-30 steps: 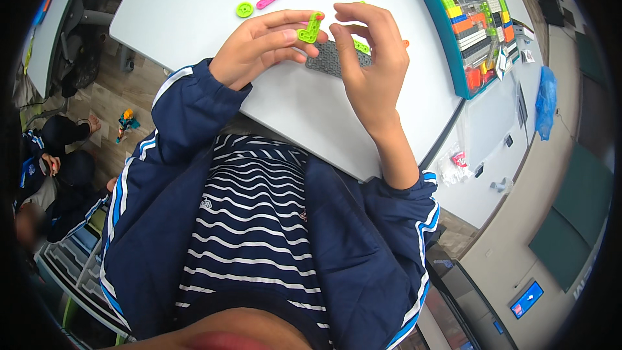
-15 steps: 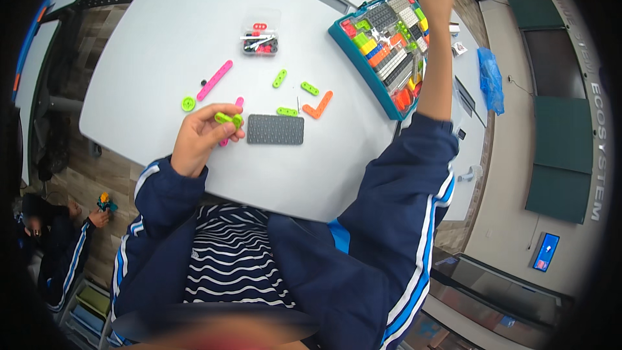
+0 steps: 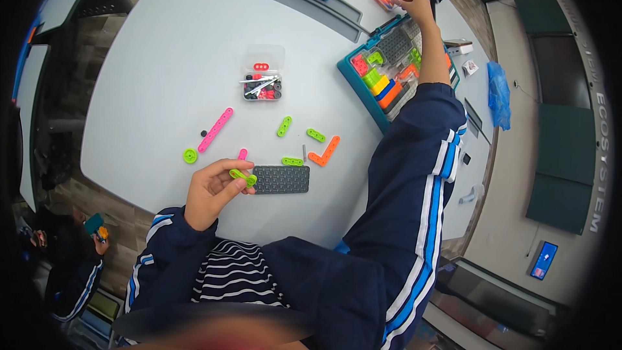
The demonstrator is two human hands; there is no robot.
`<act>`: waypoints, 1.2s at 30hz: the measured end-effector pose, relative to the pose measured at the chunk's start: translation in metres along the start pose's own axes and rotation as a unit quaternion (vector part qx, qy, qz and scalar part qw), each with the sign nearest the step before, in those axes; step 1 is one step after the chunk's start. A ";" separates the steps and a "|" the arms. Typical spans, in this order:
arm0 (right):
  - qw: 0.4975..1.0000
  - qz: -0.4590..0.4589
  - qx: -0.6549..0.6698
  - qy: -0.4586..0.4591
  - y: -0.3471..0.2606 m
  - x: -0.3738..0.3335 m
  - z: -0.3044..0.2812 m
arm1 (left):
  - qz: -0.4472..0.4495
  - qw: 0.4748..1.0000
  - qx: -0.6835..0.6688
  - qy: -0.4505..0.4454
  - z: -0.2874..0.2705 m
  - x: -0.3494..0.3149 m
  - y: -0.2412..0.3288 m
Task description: The person assembles a pair of knitting needles by connecting green plastic pieces to pink and orange rods, then attaches the assembly to a gray base plate. They repeatedly pick up, align, and press the components together on a white table.
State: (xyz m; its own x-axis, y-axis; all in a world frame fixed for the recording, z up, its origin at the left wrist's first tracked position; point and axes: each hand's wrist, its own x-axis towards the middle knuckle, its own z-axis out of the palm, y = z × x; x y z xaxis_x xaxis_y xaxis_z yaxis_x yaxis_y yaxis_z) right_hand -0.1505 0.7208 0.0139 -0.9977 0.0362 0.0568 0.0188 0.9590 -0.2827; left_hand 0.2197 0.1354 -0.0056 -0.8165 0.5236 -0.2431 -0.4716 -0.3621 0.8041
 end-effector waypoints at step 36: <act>0.999 0.002 0.016 -0.052 -0.009 0.000 0.014 | 0.026 0.999 0.037 0.026 -0.001 -0.003 -0.003</act>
State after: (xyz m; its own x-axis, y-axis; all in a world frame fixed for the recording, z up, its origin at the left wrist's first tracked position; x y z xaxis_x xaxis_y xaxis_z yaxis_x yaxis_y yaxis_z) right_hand -0.1516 0.7083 0.0028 -0.9990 0.0097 -0.0430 0.0227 0.9493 -0.3137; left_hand 0.2237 0.1342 -0.0078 -0.8566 0.4636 -0.2263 -0.4036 -0.3291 0.8537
